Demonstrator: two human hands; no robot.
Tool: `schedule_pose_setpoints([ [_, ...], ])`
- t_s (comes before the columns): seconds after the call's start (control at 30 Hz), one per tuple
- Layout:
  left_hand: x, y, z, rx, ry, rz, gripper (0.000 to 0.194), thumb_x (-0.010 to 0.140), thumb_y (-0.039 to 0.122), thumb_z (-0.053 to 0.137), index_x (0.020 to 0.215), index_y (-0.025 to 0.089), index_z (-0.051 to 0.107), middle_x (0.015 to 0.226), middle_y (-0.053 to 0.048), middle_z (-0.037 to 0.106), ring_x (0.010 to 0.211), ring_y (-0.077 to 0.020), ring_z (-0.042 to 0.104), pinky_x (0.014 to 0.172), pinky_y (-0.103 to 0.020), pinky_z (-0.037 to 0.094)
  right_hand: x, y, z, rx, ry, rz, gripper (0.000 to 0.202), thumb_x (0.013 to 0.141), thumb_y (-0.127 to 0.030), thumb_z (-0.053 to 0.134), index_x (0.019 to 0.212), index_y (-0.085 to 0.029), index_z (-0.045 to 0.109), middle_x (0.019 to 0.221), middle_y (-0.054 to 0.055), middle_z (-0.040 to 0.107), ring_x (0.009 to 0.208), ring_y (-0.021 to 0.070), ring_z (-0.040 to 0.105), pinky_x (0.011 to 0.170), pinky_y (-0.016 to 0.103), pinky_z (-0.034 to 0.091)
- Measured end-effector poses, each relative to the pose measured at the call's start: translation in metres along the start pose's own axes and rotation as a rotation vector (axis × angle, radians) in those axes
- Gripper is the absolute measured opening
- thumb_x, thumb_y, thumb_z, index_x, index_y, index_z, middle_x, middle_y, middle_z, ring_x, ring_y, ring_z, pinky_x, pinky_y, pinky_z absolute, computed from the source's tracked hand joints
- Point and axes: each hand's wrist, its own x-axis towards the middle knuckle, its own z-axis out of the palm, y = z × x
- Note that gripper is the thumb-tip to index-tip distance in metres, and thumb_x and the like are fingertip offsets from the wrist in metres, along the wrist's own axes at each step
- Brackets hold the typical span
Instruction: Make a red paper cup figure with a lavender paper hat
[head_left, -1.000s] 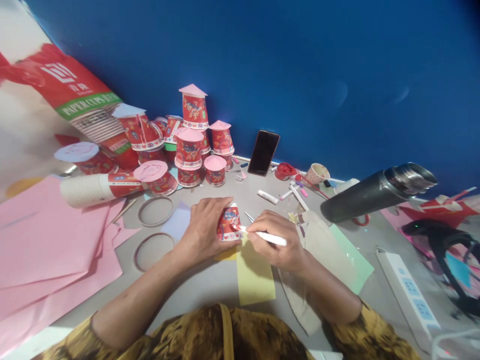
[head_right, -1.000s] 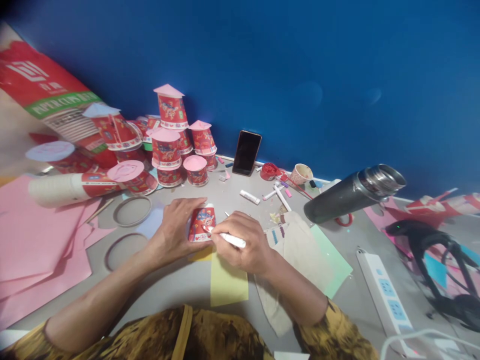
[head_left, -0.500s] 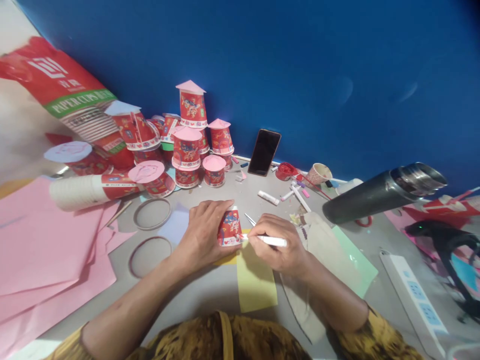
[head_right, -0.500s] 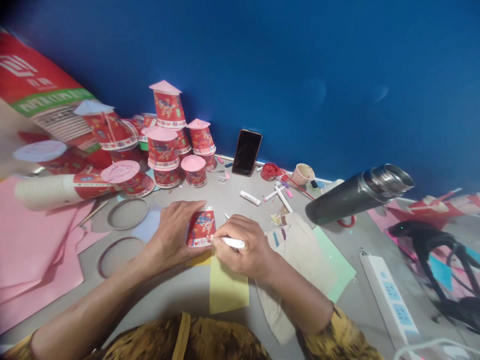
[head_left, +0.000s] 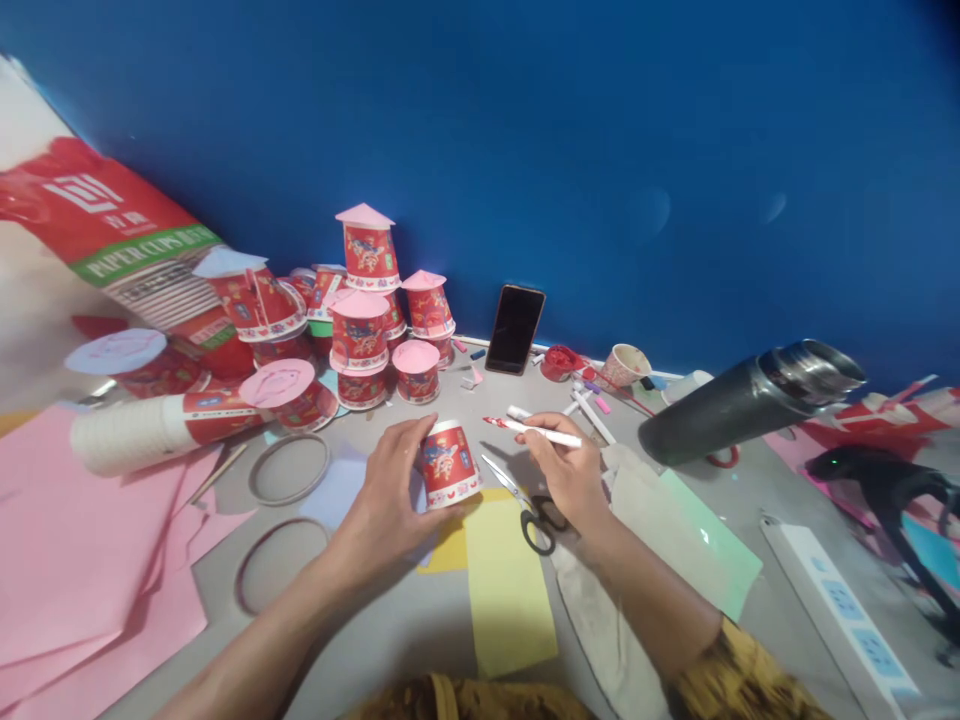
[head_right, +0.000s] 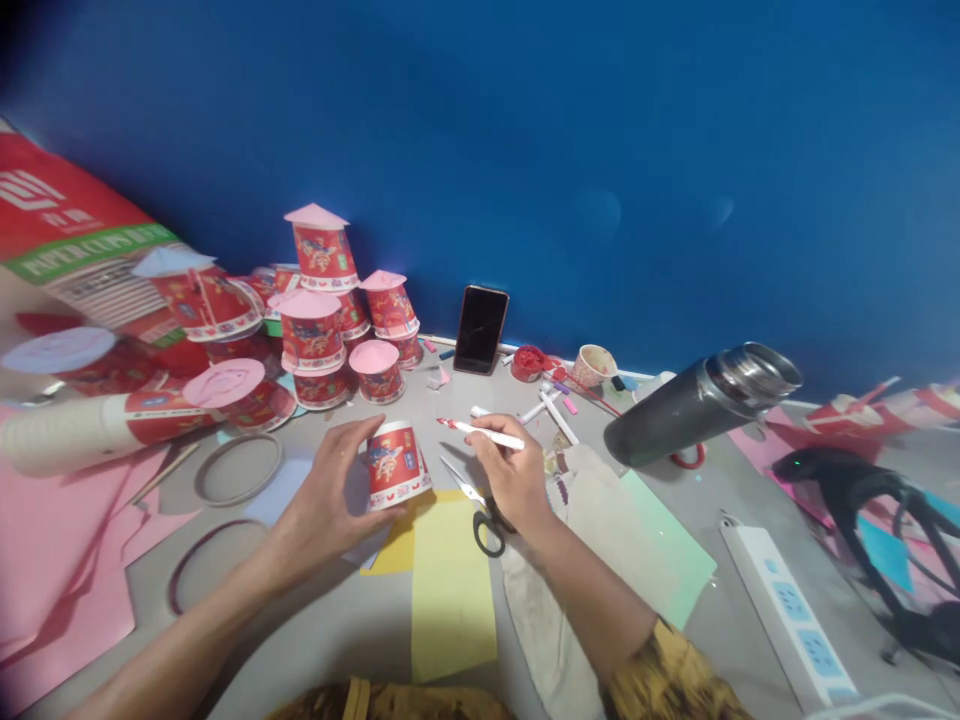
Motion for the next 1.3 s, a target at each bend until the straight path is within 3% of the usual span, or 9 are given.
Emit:
schedule_pose_setpoints([
  [0.17,0.002,-0.002,0.000,-0.036,0.068,0.033,0.072,0.085,0.038,0.074,0.146,0.025,0.038,0.143,-0.016,0.048,0.137,-0.0369,0.049,0.112,-0.058,0.045,0.013,0.020,-0.006,0.182,-0.003,0.126,0.033,0.080,-0.047,0.079,0.092,-0.018,0.071,0.070,0.001,0.072,0.051,0.0092,0.049,0.046,0.021,0.037],
  [0.37,0.004,-0.002,0.004,-0.042,0.165,-0.030,0.070,0.082,0.038,0.075,0.142,0.024,0.040,0.141,-0.016,0.046,0.135,-0.0378,0.049,0.106,-0.059,0.050,0.018,0.037,-0.010,0.363,0.029,0.179,0.035,0.080,-0.052,0.077,0.083,-0.018,0.068,0.062,0.000,0.067,0.049,0.0081,0.048,0.044,0.018,0.034],
  [0.53,0.004,-0.001,0.012,-0.211,0.190,-0.096,0.076,0.077,0.035,0.079,0.140,0.024,0.038,0.139,-0.014,0.047,0.129,-0.0341,0.056,0.105,-0.056,0.053,0.019,0.037,-0.008,0.411,-0.019,0.181,0.032,0.075,-0.046,0.081,0.085,-0.018,0.069,0.064,0.000,0.068,0.049,0.0079,0.046,0.043,0.019,0.032],
  [0.73,0.004,-0.004,0.019,-0.281,0.150,-0.111,0.076,0.076,0.034,0.080,0.140,0.026,0.039,0.142,-0.013,0.047,0.132,-0.0340,0.054,0.105,-0.056,0.053,0.018,0.036,-0.005,0.410,-0.115,0.108,0.033,0.078,-0.045,0.083,0.096,-0.018,0.073,0.072,0.000,0.069,0.050,0.0068,0.044,0.045,0.020,0.034],
  [1.07,0.006,0.006,0.012,-0.368,0.180,-0.085,0.075,0.073,0.031,0.082,0.139,0.026,0.045,0.144,-0.013,0.053,0.133,-0.0335,0.057,0.108,-0.053,0.053,0.023,0.038,-0.005,0.534,-0.027,0.223,0.038,0.065,-0.047,0.088,0.076,-0.019,0.065,0.056,-0.004,0.057,0.046,0.0067,0.042,0.040,0.017,0.029],
  [1.2,0.006,0.000,0.011,-0.636,0.083,-0.228,0.084,0.066,0.039,0.090,0.137,0.023,0.048,0.147,-0.017,0.056,0.131,-0.0370,0.060,0.107,-0.054,0.052,0.025,0.036,-0.005,0.549,-0.005,0.228,0.043,0.067,-0.052,0.087,0.089,-0.019,0.069,0.061,-0.004,0.062,0.047,0.0063,0.042,0.040,0.016,0.029],
  [1.3,0.008,-0.001,0.010,-1.008,-0.030,-0.361,0.070,0.079,0.061,0.077,0.130,0.017,0.058,0.135,-0.019,0.068,0.120,-0.0363,0.068,0.101,-0.049,0.056,0.024,0.035,-0.005,0.482,0.038,0.157,0.046,0.072,-0.055,0.084,0.097,-0.019,0.072,0.065,-0.002,0.066,0.048,0.0073,0.044,0.041,0.017,0.031],
])
